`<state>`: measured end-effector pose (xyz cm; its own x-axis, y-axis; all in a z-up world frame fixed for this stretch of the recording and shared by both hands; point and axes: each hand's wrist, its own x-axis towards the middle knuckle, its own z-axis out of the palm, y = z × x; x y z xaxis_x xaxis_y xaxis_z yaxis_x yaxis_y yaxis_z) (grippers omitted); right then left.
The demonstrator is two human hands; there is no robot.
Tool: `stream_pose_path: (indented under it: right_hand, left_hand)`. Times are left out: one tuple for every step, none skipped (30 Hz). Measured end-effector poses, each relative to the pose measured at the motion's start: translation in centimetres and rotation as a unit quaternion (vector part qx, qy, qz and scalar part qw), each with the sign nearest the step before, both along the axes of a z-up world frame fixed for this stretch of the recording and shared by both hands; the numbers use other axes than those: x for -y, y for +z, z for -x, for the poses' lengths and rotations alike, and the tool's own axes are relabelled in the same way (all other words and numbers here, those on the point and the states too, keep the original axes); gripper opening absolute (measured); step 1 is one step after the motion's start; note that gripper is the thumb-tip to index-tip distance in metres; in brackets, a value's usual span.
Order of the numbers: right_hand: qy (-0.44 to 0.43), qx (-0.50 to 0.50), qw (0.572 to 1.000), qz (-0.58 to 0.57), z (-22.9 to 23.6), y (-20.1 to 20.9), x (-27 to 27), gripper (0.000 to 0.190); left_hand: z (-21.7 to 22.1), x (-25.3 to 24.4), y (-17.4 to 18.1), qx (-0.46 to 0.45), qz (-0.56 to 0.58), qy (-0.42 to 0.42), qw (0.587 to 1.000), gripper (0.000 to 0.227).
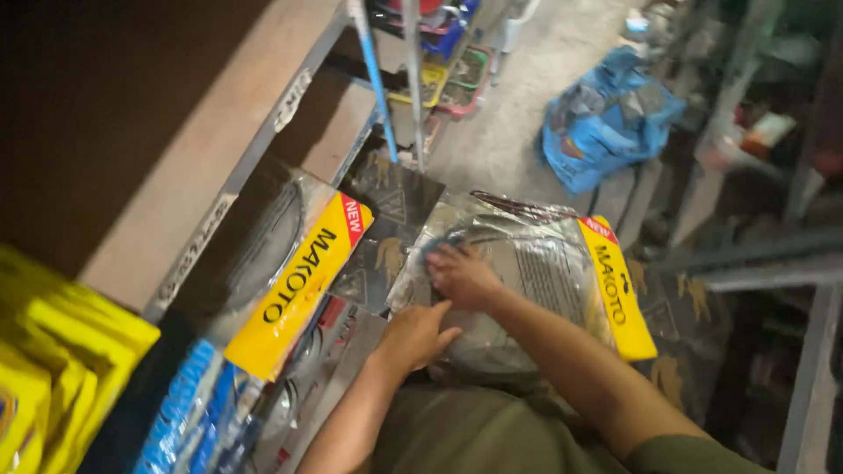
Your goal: The person cleans the surface of a plastic-wrapped item labeled 'MAKOTO' using a dark cloth. They wipe the packaging repeatedly with both hands, moving the cloth back and forth across the surface. The person briefly picks up a yellow box from a nearby shelf and places it back down before resuming the wiping action.
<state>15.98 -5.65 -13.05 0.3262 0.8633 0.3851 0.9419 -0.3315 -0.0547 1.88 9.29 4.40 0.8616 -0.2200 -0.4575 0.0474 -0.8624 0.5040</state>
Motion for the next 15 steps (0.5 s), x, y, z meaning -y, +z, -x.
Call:
stream_pose_path:
  right_hand:
    - [-0.016,0.000,1.000,0.001,-0.3,0.8,0.6,0.036]
    - [-0.075,-0.002,0.997,0.017,-0.6,1.7,1.4,0.038]
    - [-0.134,-0.005,0.991,0.031,-1.0,2.6,2.3,0.040]
    - [-0.151,-0.004,0.988,0.035,-1.4,2.8,3.6,0.040]
    - [-0.200,-0.045,0.975,0.087,-1.9,2.9,5.0,0.047]
    - [-0.249,-0.086,0.955,0.137,-2.2,3.1,6.5,0.055]
    - [-0.267,-0.086,0.950,0.139,-1.8,3.1,8.5,0.055]
    - [-0.339,-0.089,0.929,0.121,-1.1,2.9,10.3,0.055]
    - [-0.410,-0.089,0.902,0.102,-0.3,2.7,12.0,0.055]
    - [-0.421,-0.091,0.897,0.103,0.4,2.8,13.4,0.055]
    - [-0.486,-0.123,0.858,0.115,1.3,2.8,14.7,0.054]
    - [-0.545,-0.155,0.814,0.126,2.1,2.8,15.9,0.052]
    - [-0.552,-0.157,0.809,0.126,2.9,2.0,16.3,0.052]
    - [-0.612,-0.191,0.762,0.086,3.7,1.1,16.7,0.055]
    - [-0.667,-0.224,0.709,0.045,4.6,0.2,17.1,0.057]
  left_hand:
    - [-0.1,-0.6,-0.3,0.000,0.001,-0.016,1.000,0.057]
    - [-0.4,-1.0,-0.6,0.009,0.023,-0.019,1.000,0.057]
    - [-0.8,-1.4,-0.9,0.017,0.046,-0.022,0.999,0.056]
    - [-1.0,-1.9,-1.7,0.017,0.050,-0.040,0.998,0.056]
    - [-1.3,-2.4,-2.6,0.024,0.060,-0.056,0.996,0.057]
    - [-1.6,-2.7,-3.4,0.032,0.071,-0.073,0.994,0.058]
    - [-2.1,-2.9,-4.0,0.032,0.075,-0.091,0.992,0.058]
    - [-2.4,-3.2,-4.7,0.035,0.078,-0.107,0.991,0.059]
    - [-2.8,-3.5,-5.4,0.037,0.082,-0.123,0.988,0.059]
    - [-3.1,-3.6,-5.5,0.036,0.084,-0.136,0.987,0.059]
    - [-3.5,-3.6,-5.6,0.052,0.091,-0.149,0.983,0.059]
    - [-3.7,-3.7,-5.7,0.067,0.097,-0.160,0.980,0.058]
    - [-4.0,-3.9,-5.6,0.065,0.099,-0.169,0.979,0.058]
    - [-4.2,-4.0,-5.5,0.069,0.101,-0.165,0.979,0.059]
    - [-4.4,-4.2,-5.5,0.073,0.103,-0.161,0.979,0.059]
